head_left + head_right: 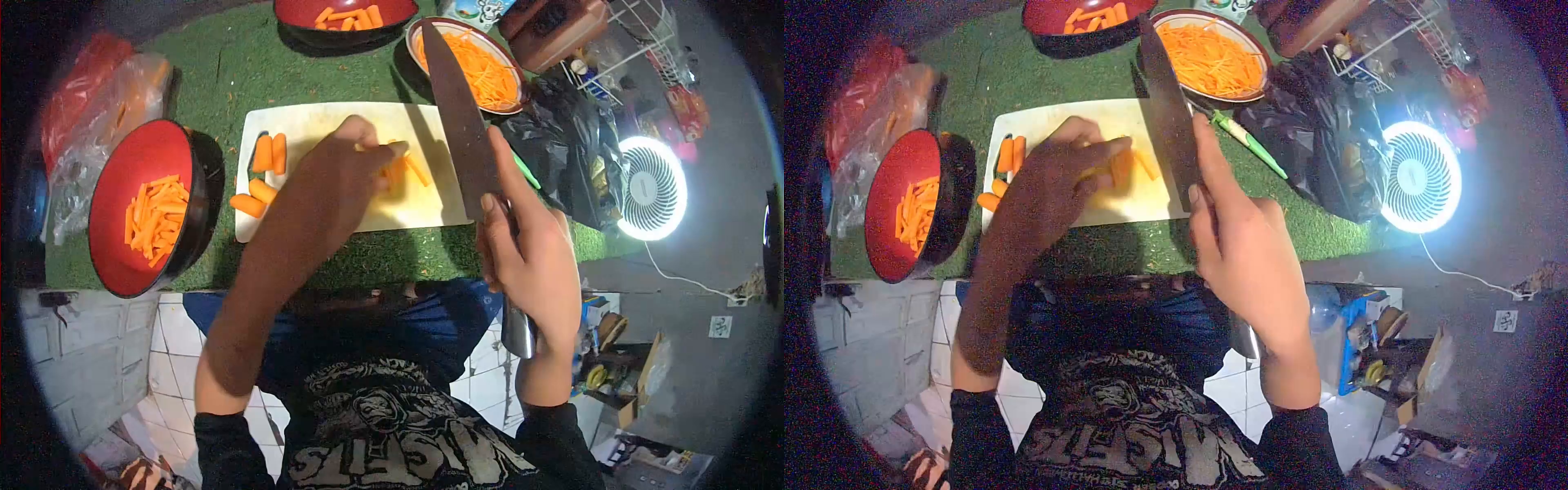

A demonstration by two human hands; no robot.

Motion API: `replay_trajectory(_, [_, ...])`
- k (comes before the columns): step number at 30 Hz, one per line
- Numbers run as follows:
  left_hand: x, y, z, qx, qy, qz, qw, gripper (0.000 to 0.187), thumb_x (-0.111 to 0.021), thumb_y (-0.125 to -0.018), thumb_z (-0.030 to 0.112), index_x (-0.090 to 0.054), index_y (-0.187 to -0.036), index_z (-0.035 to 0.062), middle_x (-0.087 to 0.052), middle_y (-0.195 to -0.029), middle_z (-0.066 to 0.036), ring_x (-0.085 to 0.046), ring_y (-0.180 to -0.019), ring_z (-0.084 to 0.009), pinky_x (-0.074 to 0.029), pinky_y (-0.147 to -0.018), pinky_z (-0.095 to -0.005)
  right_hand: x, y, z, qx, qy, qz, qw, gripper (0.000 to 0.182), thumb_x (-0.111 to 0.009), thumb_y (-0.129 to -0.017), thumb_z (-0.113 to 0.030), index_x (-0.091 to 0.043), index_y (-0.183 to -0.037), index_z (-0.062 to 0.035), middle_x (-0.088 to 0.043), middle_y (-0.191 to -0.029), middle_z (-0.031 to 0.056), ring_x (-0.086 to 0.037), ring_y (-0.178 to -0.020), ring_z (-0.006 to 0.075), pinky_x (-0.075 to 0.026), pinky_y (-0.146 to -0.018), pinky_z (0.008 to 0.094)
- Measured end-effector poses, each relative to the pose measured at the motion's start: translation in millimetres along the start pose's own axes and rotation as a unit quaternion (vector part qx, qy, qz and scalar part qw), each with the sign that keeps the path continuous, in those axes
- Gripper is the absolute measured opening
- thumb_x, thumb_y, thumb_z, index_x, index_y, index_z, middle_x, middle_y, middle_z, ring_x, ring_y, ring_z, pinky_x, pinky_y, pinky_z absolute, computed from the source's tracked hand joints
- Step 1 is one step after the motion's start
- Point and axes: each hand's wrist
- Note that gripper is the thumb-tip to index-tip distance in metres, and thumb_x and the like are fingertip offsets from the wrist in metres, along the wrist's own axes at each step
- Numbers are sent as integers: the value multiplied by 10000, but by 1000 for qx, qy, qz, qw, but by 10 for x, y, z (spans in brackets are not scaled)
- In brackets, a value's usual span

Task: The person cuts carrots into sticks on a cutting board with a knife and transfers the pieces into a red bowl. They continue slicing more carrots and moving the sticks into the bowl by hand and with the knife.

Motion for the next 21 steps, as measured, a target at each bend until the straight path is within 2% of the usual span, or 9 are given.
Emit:
replay_trajectory(2, [34, -128, -56, -126, -135, -23, 983, 389, -664, -870, 156, -672, -1259, 168, -594, -1272, -137, -608, -1117, -323, -499, -911, -422, 7, 29, 35, -5, -10, 7, 1000, 579, -477, -996, -73, -361, -1553, -179, -519, -547, 26, -503, -411, 106, -449, -461, 302])
replay_trajectory(7, [137, -449, -186, -256, -192, -137, 937, 357, -647, -862, 202, -688, -1216, 180, -656, -1229, -86, -616, -1161, -270, -476, -951, -410, 59, 96, 131, -9, -21, 6, 1000, 584, -475, -999, -83, -350, -1558, -201, -526, -547, 40, -527, -413, 128, -469, -470, 314])
replay_trajectory(9, [68, -539, -311, -249, -66, -152, 954, 274, -621, -912, 169, -698, -1175, 160, -683, -1159, -89, -632, -1131, -282, -492, -926, -431, 91, 118, 181, -16, -16, 5, 1000, 585, -475, -1000, -88, -347, -1558, -207, -531, -546, 44, -538, -417, 133, -483, -478, 318])
replay_trajectory(10, [-70, -573, -600, -189, 157, -179, 953, 272, -613, -921, 152, -695, -1180, 153, -681, -1162, -95, -635, -1123, -287, -495, -926, -430, 112, 125, 201, -16, -18, 9, 1000, 584, -472, -1001, -89, -346, -1558, -208, -533, -546, 45, -542, -418, 135, -487, -479, 319])
replay_trajectory(12, [-80, -597, -648, -96, 371, -208, 900, 272, -596, -935, 131, -686, -1192, 133, -675, -1173, -109, -636, -1114, -293, -499, -932, -417, 149, 144, 249, -18, -17, 14, 1000, 584, -469, -1001, -92, -343, -1559, -208, -537, -546, 46, -550, -420, 140, -494, -481, 321])
replay_trajectory(13, [36, -538, -484, -74, 368, -220, 900, 275, -587, -940, 127, -680, -1199, 119, -672, -1181, -116, -635, -1112, -293, -500, -938, -406, 161, 160, 277, -19, -15, 15, 1000, 584, -468, -1000, -94, -340, -1559, -207, -539, -545, 47, -554, -420, 142, -498, -481, 322])
replay_trajectory(15, [157, -477, -262, -108, 233, -213, 943, 287, -577, -951, 139, -659, -1224, 102, -664, -1197, -128, -633, -1109, -290, -497, -952, -379, 172, 198, 330, -23, -15, 17, 999, 585, -464, -1000, -98, -335, -1560, -208, -544, -546, 49, -563, -422, 150, -505, -482, 326])
replay_trajectory(17, [211, -460, -119, -214, -43, -156, 963, 312, -574, -964, 170, -631, -1261, 95, -655, -1213, -137, -631, -1106, -286, -490, -967, -347, 166, 220, 363, -25, -18, 17, 999, 585, -459, -1001, -104, -330, -1561, -210, -551, -548, 52, -574, -426, 160, -513, -485, 332])
replay_trajectory(21, [205, -520, 303, -89, -128, -214, 964, 320, -572, -977, 212, -612, -1278, 109, -653, -1195, -129, -630, -1093, -291, -491, -959, -353, 136, 241, 436, -35, -34, 9, 999, 585, -457, -995, -111, -331, -1558, -211, -571, -557, 67, -597, -442, 180, -531, -503, 347])
Point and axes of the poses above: each hand's wrist, its own y-axis away from the middle knuckle, its own x-axis out of the back of the hand, z = x × y
